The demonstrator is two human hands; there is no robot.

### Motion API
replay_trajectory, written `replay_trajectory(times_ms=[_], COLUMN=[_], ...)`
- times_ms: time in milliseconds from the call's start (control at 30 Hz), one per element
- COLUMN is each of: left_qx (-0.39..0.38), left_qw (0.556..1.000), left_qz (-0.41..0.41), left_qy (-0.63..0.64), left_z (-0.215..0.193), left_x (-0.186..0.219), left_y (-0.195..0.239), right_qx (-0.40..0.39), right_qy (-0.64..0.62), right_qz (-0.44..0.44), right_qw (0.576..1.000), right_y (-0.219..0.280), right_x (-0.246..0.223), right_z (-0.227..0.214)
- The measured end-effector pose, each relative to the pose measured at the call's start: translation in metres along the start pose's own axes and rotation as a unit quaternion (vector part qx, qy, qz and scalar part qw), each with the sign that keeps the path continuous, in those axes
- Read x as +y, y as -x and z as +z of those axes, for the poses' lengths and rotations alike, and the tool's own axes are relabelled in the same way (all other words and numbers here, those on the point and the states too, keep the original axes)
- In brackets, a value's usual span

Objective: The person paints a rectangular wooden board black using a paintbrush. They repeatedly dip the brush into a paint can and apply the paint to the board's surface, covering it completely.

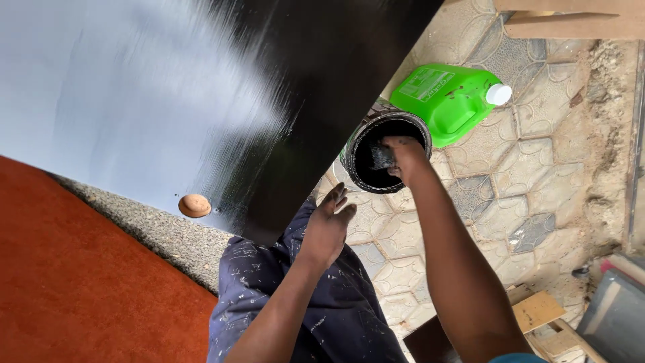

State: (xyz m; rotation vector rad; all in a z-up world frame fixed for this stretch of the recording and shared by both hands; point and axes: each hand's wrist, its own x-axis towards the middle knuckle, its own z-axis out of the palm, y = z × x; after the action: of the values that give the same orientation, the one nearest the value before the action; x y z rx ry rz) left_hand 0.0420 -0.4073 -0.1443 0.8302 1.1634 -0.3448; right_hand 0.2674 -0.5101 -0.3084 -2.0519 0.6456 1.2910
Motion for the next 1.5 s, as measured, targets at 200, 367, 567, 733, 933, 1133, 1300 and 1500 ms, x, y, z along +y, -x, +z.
replay_trajectory(times_ms=[200,367,567,733,933,1133,1300,1500], left_qx=[-0.013,-0.096,-0.125,-0.125,-0.094,-0.100,-0.076,-0.090], left_qw=[0.940,0.890,0.887,0.899,0.906,0.940,0.963,0.945], left_qz=[0.038,0.069,0.023,0.003,0.025,0.085,0.258,0.018], left_qy=[0.338,0.441,0.445,0.421,0.412,0.314,0.005,0.313], left_z=[0.032,0.038,0.039,0.032,0.030,0.032,0.033,-0.051], left_x=[-0.064,-0.084,-0.093,-0.098,-0.087,-0.106,-0.125,0.007], left_y=[-0.043,-0.060,-0.076,-0.079,-0.068,-0.055,-0.018,0.126], right_qx=[-0.112,-0.118,-0.148,-0.158,-0.124,-0.172,-0.291,-0.455], right_qy=[-0.034,0.090,0.244,0.259,0.206,0.142,0.030,-0.003], right_qz=[0.084,-0.010,0.016,0.040,0.060,0.028,-0.089,-0.165], right_qw=[0.990,0.989,0.958,0.952,0.969,0.974,0.952,0.875], right_y=[0.037,0.030,-0.002,0.053,0.045,0.014,0.120,0.260], right_x=[-0.013,0.005,-0.002,-0.035,-0.025,-0.012,-0.050,-0.128], right_z=[-0.010,-0.010,-0.009,0.003,0.010,-0.029,-0.039,-0.002])
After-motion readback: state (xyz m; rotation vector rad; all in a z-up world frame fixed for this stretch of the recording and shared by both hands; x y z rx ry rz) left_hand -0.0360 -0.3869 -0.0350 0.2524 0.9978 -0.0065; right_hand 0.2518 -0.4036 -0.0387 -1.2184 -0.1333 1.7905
